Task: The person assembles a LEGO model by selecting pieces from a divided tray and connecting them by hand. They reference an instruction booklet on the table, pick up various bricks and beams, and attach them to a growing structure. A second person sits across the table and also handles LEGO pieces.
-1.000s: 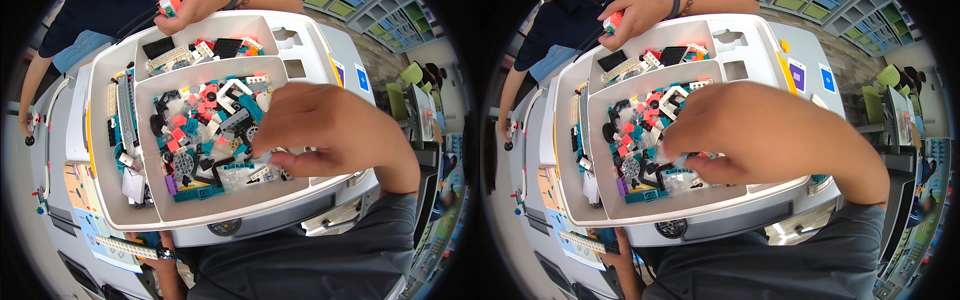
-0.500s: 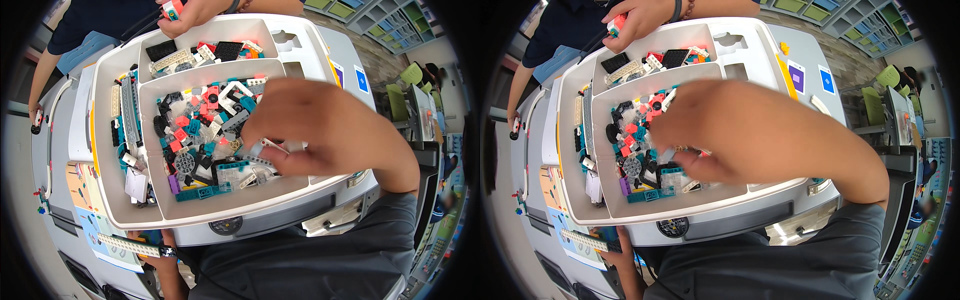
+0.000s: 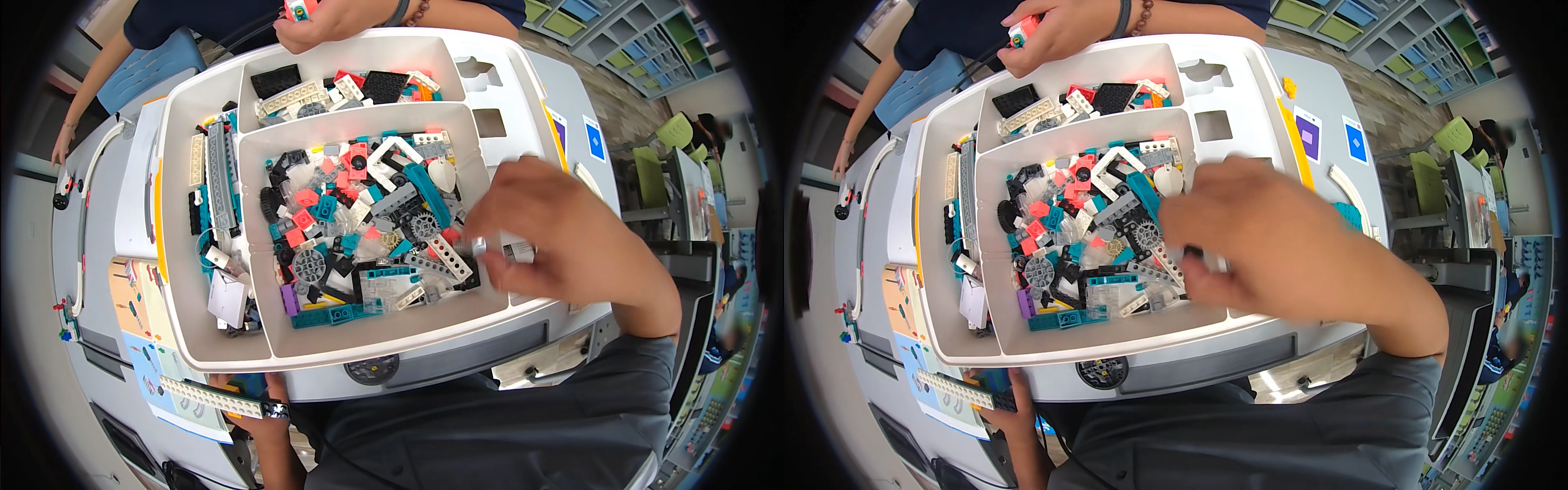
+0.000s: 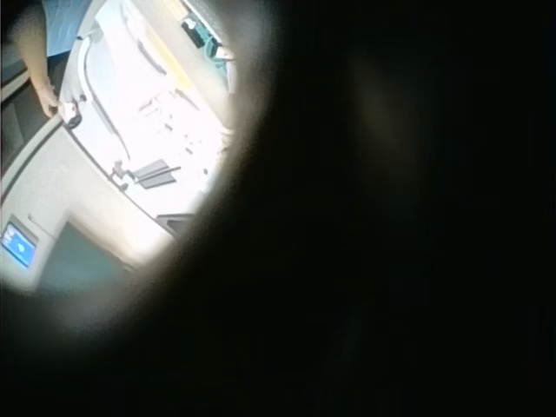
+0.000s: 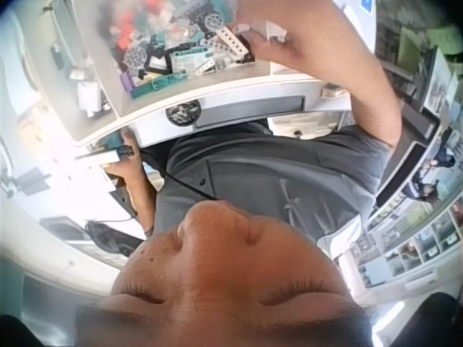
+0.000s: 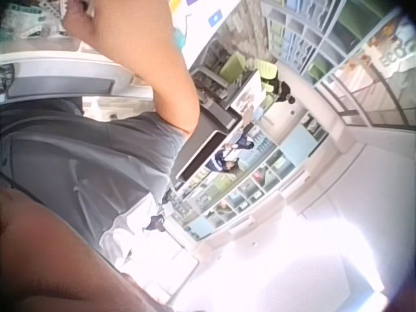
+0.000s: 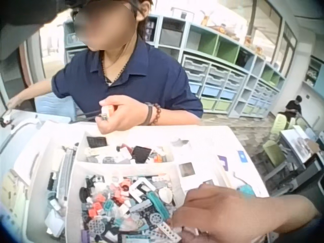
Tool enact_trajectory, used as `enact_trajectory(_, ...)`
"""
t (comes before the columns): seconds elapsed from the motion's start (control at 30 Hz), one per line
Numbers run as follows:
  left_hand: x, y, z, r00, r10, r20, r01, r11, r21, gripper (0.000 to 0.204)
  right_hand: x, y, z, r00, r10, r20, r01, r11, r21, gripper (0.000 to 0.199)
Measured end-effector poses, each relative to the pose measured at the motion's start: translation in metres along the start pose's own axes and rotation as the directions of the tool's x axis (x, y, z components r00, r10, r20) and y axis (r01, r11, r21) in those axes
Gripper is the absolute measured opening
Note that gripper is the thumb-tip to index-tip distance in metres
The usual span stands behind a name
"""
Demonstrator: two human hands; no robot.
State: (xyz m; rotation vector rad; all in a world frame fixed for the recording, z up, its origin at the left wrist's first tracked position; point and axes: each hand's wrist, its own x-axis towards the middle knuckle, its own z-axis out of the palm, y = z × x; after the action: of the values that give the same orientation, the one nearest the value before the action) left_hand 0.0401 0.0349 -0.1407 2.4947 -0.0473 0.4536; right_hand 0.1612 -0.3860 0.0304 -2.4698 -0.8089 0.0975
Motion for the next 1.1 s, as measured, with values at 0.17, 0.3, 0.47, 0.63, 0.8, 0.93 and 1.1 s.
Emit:
enact_trajectory(0.17,0.001,-0.003,0.000,0.999,0.034,0.007,-0.034,0.999,0.030,0.045,0.009,0.008,0.014,0.979,0.004,-0.204,-0.070,0.945,-0.318,0.025)
enact_trajectory(0.3,0.001,-0.003,0.000,0.999,0.029,0.022,-0.028,0.999,-0.016,0.044,0.006,0.003,0.018,0.999,-0.032,-0.024,0.035,0.984,0.175,0.023)
enact_trajectory(0.47,0.004,0.006,0.002,0.998,0.055,0.018,-0.056,0.996,0.073,0.044,-0.002,0.009,0.001,0.981,0.070,-0.183,-0.074,0.997,-0.018,0.020)
enact_trajectory(0.63,0.002,0.003,-0.002,0.997,0.081,0.006,-0.081,0.996,0.026,0.045,0.008,0.015,0.010,0.987,0.027,-0.158,-0.065,0.969,-0.240,0.021)
enact_trajectory(0.8,0.018,0.019,-0.003,0.987,0.160,-0.032,-0.154,0.977,0.145,0.048,0.001,0.003,0.022,0.974,0.096,-0.207,-0.148,0.956,-0.252,0.030)
enact_trajectory(0.93,0.030,0.030,-0.011,0.982,0.187,-0.028,-0.183,0.978,0.099,0.030,0.002,-0.005,0.027,0.962,0.170,-0.213,-0.218,0.949,-0.229,0.030)
enact_trajectory(1.1,0.026,0.022,-0.007,0.969,0.231,-0.092,-0.225,0.972,0.067,0.033,-0.001,-0.008,0.031,0.959,0.193,-0.209,-0.239,0.945,-0.223,0.030)
